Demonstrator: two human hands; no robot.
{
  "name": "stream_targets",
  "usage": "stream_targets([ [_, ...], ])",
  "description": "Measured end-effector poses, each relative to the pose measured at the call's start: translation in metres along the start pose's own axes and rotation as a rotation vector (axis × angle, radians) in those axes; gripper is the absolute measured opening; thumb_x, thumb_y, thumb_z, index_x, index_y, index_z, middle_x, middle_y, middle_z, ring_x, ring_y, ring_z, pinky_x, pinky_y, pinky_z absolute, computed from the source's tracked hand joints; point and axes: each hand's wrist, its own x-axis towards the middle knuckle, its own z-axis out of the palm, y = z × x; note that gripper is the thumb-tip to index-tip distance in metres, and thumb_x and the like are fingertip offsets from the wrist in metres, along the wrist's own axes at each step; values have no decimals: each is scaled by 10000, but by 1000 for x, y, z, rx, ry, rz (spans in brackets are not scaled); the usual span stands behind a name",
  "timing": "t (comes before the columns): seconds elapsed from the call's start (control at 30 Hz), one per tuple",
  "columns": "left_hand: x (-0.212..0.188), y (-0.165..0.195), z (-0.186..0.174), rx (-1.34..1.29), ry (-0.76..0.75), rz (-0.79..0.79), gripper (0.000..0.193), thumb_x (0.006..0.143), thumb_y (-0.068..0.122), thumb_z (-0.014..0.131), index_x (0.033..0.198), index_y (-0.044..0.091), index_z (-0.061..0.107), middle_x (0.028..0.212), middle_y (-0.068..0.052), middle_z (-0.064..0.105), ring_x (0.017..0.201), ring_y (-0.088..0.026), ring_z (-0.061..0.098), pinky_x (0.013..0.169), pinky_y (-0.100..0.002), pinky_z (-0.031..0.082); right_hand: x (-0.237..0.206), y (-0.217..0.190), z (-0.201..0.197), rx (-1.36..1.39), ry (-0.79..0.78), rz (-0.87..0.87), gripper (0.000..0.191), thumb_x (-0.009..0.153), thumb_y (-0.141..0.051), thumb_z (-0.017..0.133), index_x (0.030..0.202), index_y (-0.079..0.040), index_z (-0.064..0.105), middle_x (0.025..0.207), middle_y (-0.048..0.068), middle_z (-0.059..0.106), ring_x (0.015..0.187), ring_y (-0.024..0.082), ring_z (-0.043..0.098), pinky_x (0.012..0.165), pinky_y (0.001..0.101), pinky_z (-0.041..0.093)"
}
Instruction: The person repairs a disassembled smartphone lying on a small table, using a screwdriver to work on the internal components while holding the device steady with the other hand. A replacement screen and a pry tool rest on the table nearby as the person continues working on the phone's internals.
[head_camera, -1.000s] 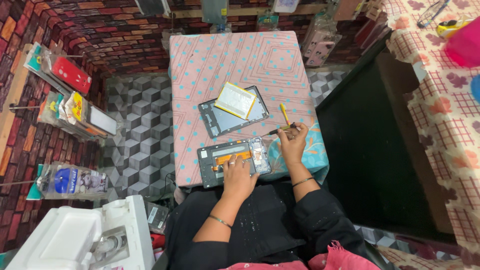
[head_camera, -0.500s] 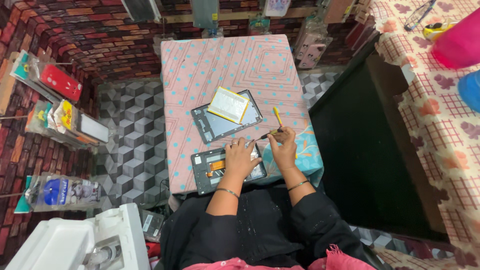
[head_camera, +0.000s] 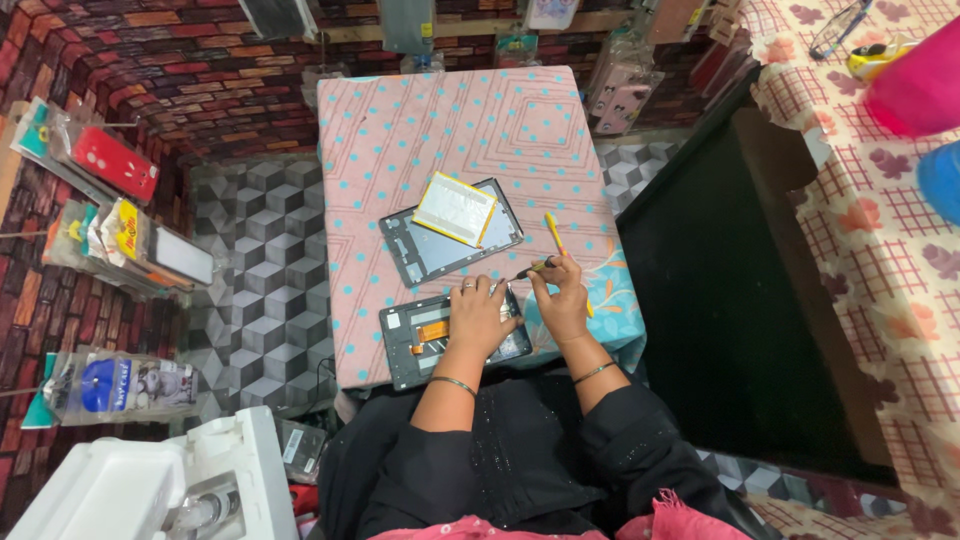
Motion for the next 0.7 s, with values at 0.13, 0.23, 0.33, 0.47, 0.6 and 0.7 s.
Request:
stream_targets([
  [0.13, -1, 1, 0, -24, 1, -17, 793, 795, 643, 695, 1406, 147, 596, 1229, -102, 553, 1217, -312, 455, 950, -468, 366, 0, 0, 0, 17, 1, -137, 495, 908, -21, 787, 1244, -55, 425, 1010, 111, 784, 881, 230, 789, 744, 326, 600],
  [0.23, -3, 2, 1, -21, 51, -21, 830, 786, 644, 700, 1399, 96, 591, 1230, -94, 561, 1216, -302, 461, 956, -462, 369, -1, 0, 1, 16, -15, -129, 495, 903, -16, 788, 1233, -65, 424, 1011, 112, 784, 879, 229, 791, 725, 321, 604],
  [0.33, -3, 3, 1, -29, 19, -32, 832, 792, 633, 696, 1410, 89, 580, 1221, -97, 562, 1203, -305, 463, 939, -461, 371, -1, 1, 1, 10, -13, -128, 497, 903, -21, 789, 1235, -69, 423, 1014, 109, 788, 879, 228, 791, 710, 315, 602],
  [0.47, -3, 3, 2, -6, 31, -30, 833, 796, 637, 695, 1408, 85, 580, 1207, -94, 565, 1172, -299, 473, 923, -455, 376, 0, 2, 1, 18, -14, -109, 497, 897, -18, 793, 1235, -65, 432, 1008, 115, 783, 886, 237, 794, 733, 327, 608],
  [0.6, -6, 2, 3, -1, 45, -21, 803, 807, 631, 693, 1398, 96, 593, 1203, -91, 570, 1141, -290, 486, 906, -450, 384, 0, 2, 0, 2, -13, -119, 498, 896, -19, 795, 1234, -66, 433, 1003, 110, 784, 881, 235, 793, 740, 333, 609],
  [0.7, -7, 3, 2, -3, 51, -18, 775, 808, 624, 694, 1378, 106, 605, 1197, -92, 572, 1134, -291, 489, 899, -454, 387, 0, 2, 1, -10, -14, -136, 497, 898, -18, 794, 1234, -67, 432, 1011, 107, 787, 882, 233, 792, 740, 334, 608],
])
